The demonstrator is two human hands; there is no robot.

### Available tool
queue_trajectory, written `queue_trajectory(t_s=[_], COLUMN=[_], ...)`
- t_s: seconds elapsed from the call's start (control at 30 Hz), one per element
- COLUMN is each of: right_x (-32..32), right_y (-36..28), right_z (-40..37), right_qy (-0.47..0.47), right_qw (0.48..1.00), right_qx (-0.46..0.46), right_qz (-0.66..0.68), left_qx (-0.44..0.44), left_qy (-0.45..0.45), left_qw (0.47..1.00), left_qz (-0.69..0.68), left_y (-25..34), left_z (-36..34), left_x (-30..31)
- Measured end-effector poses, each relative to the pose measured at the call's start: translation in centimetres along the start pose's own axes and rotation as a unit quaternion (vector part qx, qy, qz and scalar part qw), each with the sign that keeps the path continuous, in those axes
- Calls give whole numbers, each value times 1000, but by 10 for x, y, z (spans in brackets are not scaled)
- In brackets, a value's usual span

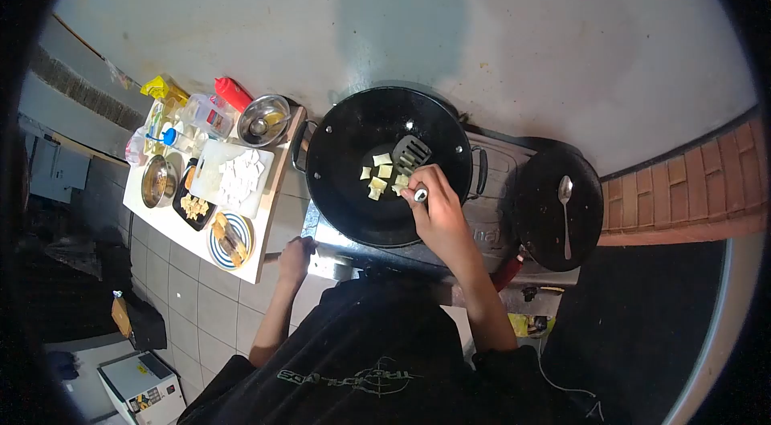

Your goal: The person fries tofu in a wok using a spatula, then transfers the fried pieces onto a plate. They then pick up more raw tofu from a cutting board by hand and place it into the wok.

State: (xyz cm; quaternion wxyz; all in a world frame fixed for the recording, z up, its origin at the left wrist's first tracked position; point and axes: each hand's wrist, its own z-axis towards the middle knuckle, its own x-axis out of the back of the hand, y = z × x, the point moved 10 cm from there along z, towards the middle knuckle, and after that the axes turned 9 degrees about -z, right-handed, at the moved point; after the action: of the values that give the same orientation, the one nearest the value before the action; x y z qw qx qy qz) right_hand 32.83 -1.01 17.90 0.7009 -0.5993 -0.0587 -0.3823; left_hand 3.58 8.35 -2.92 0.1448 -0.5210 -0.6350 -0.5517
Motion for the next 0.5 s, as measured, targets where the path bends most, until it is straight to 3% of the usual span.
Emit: queue_trajectory(t_s=[0.5], right_x=[-10], right_y=[16], right_z=[7], right_qy=[19], right_qw=[994], right_qx=[-53], right_qz=[92], left_qx=[-36], left_qy=[40], left_qw=[998], left_qz=[-7], left_y=[-2], left_z=[-1], left_x=[-1])
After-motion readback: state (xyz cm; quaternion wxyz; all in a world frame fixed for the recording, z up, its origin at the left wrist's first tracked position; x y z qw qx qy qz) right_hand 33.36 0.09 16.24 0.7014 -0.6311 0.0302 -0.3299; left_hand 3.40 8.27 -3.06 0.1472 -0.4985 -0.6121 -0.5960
